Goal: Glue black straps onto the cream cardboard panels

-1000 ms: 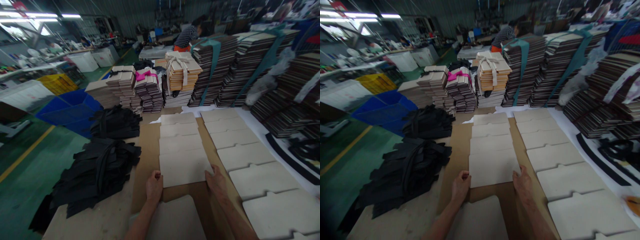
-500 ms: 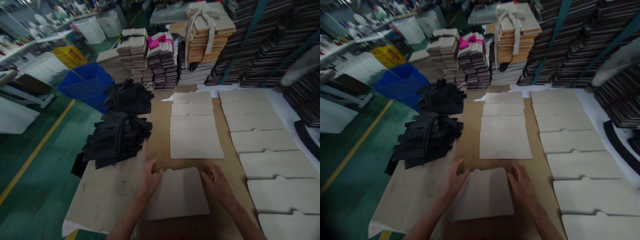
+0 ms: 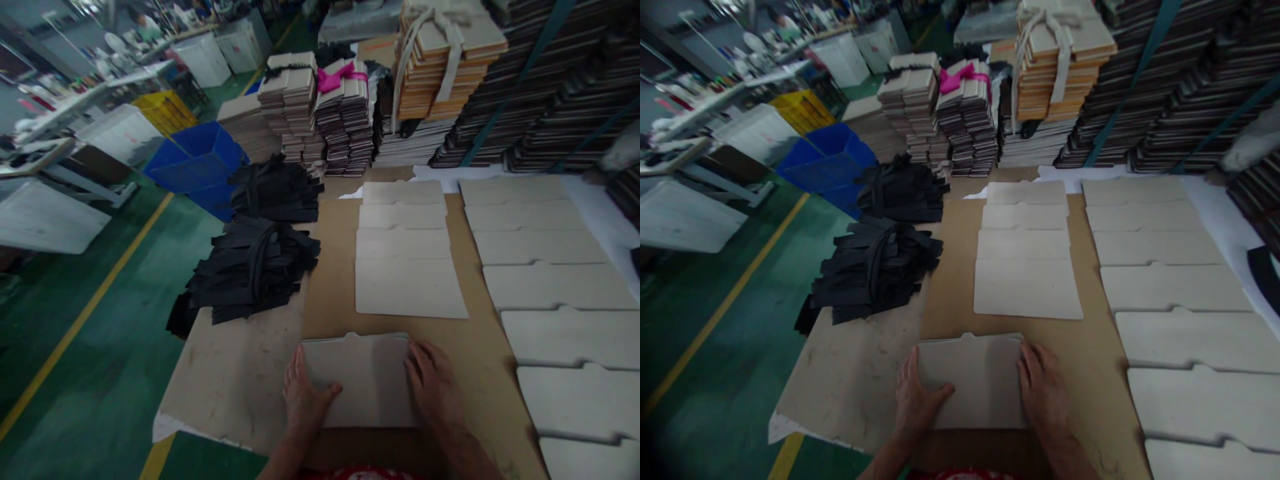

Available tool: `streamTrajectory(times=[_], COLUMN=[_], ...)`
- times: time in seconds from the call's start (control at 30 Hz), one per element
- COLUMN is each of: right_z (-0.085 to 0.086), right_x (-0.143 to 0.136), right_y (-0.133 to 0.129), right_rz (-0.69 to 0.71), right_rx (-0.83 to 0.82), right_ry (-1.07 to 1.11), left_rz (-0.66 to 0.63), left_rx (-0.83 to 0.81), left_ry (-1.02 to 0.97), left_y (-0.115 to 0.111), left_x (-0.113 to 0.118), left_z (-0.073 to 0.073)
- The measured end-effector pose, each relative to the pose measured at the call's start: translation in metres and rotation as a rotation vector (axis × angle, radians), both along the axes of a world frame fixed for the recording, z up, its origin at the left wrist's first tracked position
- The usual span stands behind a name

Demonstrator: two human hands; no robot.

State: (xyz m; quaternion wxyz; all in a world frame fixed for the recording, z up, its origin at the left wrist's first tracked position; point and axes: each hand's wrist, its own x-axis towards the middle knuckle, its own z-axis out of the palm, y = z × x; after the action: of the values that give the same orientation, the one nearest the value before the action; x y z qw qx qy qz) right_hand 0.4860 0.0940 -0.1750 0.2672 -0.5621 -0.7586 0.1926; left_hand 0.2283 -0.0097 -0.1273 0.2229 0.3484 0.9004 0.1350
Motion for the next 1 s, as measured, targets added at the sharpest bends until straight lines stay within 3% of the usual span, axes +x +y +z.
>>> streamTrajectory(times=[0.37, 0.67, 1.0], right_z=[0.005, 0.006, 0.01], right_x=[0.004, 0.005, 0.002], right_y=[-0.007, -0.009, -0.012], right_rz=[0.111, 0.077, -0.004], right_rx=[0.021, 0.059, -0.02], right_ry=[-0.093, -0.185, 0.17], left_rz=[-0.003, -0.034, -0.058], left_rx=[0.084, 0.146, 0.151], left_ry=[-0.005, 0.015, 0.024], left_y=[-0.007, -0.009, -0.008], left_x=[0.004, 0.006, 0.004], left_z=[-0.007, -0.008, -0.008])
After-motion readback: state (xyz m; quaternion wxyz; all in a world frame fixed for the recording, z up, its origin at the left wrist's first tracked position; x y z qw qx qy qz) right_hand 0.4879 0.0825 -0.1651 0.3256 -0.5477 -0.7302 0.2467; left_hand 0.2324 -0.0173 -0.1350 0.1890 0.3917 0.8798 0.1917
